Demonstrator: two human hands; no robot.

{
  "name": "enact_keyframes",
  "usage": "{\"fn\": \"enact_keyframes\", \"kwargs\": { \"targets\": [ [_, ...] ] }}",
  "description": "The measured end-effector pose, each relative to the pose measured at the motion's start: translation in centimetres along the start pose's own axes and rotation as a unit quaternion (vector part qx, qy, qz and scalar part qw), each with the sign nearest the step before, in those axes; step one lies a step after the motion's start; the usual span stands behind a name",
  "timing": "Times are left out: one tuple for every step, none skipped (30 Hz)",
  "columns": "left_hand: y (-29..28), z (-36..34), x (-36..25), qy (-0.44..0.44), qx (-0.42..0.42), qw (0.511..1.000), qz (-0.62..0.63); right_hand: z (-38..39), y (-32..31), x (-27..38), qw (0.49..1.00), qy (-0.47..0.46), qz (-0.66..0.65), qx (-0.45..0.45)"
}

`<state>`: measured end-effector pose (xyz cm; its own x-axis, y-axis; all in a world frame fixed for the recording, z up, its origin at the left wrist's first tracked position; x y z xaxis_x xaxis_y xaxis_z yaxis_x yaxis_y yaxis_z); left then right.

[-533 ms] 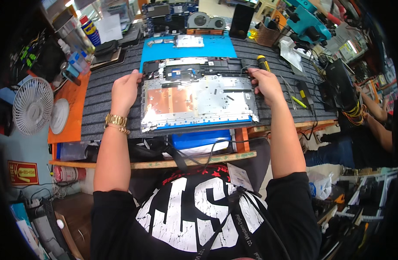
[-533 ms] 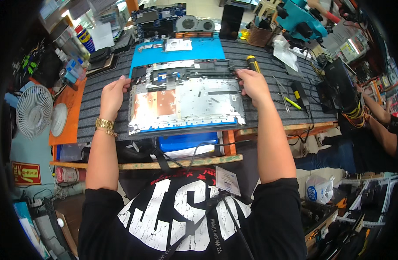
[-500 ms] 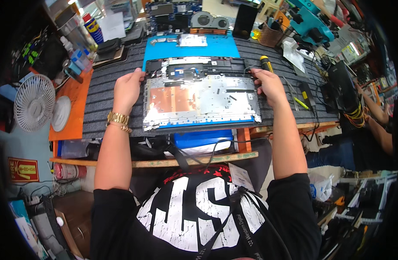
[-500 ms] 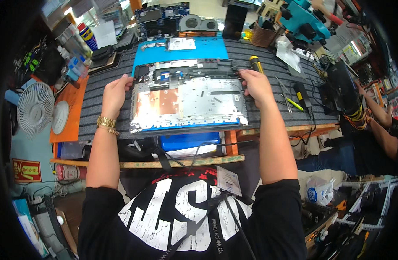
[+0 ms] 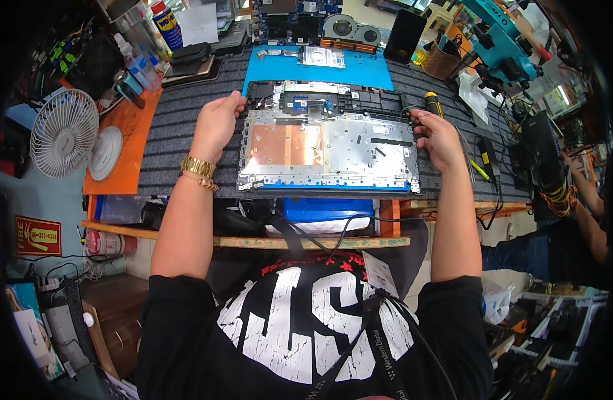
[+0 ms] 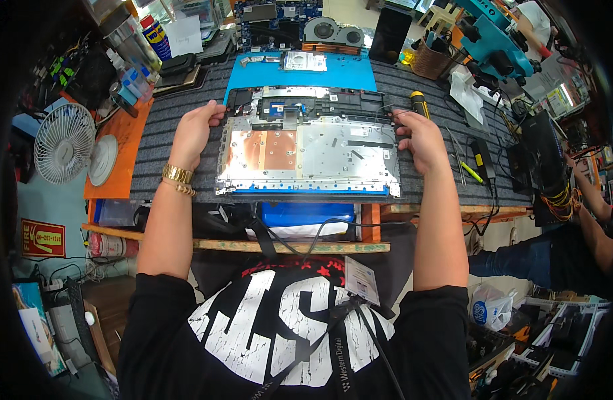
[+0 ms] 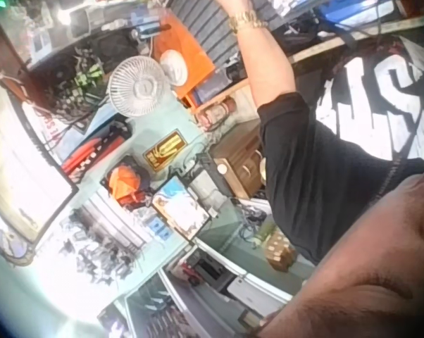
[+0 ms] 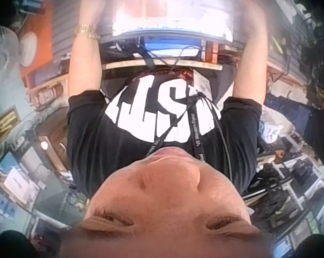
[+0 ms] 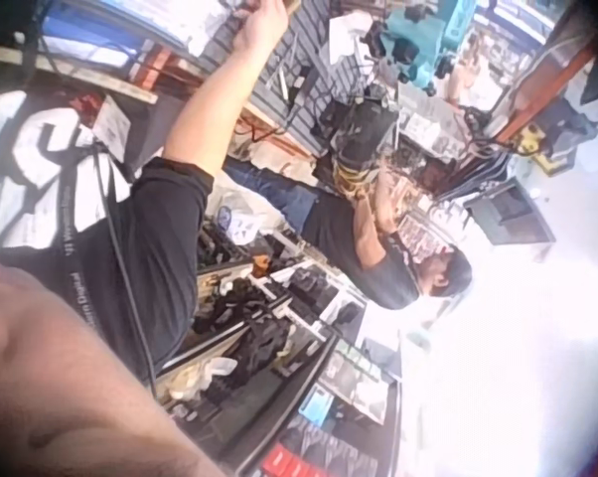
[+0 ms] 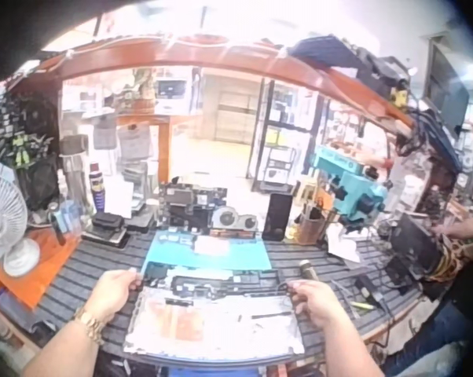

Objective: The person disassembles a laptop by removing components from the internal chassis. The person uses a screwdriver to loosen screws, handles a motherboard and internal fans, removes a screen panel, and places internal hardware components into a drawer.

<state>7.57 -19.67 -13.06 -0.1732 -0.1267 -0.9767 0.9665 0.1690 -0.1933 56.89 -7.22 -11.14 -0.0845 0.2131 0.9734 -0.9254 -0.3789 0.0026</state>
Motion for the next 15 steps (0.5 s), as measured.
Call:
{"fn": "enact_keyframes", "kwargs": {
  "targets": [
    [0.0,0.0,0.1,0.003,0.003,1.0,0.004,-0.1,-0.1,0.0,1.0,-0.003,-0.003,0.0],
    [-0.1,-0.1,0.1,0.003,0.002,1.0,0.005,-0.1,-0.3,-0.1,1.0,-0.003,-0.002,0.0],
    [-0.1,-0.1,0.1,0.003,0.005,1.0,0.004,-0.2,-0.4,-0.2,1.0,-0.01,-0.022,0.0],
    [-0.1,-0.1,0.1,0.003,0.008,1.0,0.003,-0.3,-0.6,-0.3,0.999,-0.016,-0.043,-0.001],
    [-0.1,-0.1,0.0,0.002,0.008,1.0,0.003,-0.4,-0.5,-0.3,0.999,-0.016,-0.042,-0.001],
    [-0.1,0.0,-0.1,0.001,0.007,1.0,0.005,-0.6,-0.5,-0.3,0.999,-0.016,-0.051,-0.007],
    [-0.1,0.0,-0.2,0.0,0.007,1.0,0.007,-0.7,-0.4,-0.3,0.998,-0.017,-0.06,-0.014],
    [-0.2,0.0,-0.1,-0.002,0.005,1.0,0.007,-0.9,-0.3,-0.3,0.998,-0.015,-0.06,-0.013],
    [-0.3,0.0,0.0,0.005,0.008,1.0,0.012,-1.0,-0.1,-0.3,0.998,-0.015,-0.06,-0.017],
    [-0.4,0.0,0.2,0.012,0.011,1.0,0.018,-1.2,0.1,-0.3,0.998,-0.015,-0.059,-0.022],
    [-0.4,0.1,0.1,0.011,0.01,1.0,0.019,-1.5,-0.2,-0.6,0.998,-0.013,-0.059,-0.021],
    [-0.5,0.1,0.1,0.012,0.015,0.999,0.028,-1.8,-0.4,-0.8,0.997,-0.017,-0.075,-0.016],
    [-0.5,0.1,0.0,0.014,0.02,0.999,0.037,-2.0,-0.5,-1.0,0.996,-0.02,-0.092,-0.01],
    [-0.6,0.1,0.0,0.012,0.019,0.999,0.038,-2.3,-0.6,-1.4,0.996,-0.019,-0.091,-0.009],
    [-0.7,0.0,-0.2,0.012,0.026,0.999,0.046,-2.6,-0.6,-1.8,0.993,-0.038,-0.104,-0.028]
  ]
}}
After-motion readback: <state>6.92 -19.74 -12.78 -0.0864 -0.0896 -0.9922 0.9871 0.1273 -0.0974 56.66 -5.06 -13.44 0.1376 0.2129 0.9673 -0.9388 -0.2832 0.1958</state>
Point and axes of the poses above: each hand's wrist, its own z-axis away from the middle knuckle, its own y-axis out of the palm, x = y × z, the point moved 1 cm from there along -z, towards the middle knuckle, and after that the axes turned 14 degrees about x, right-handed, at the moved point
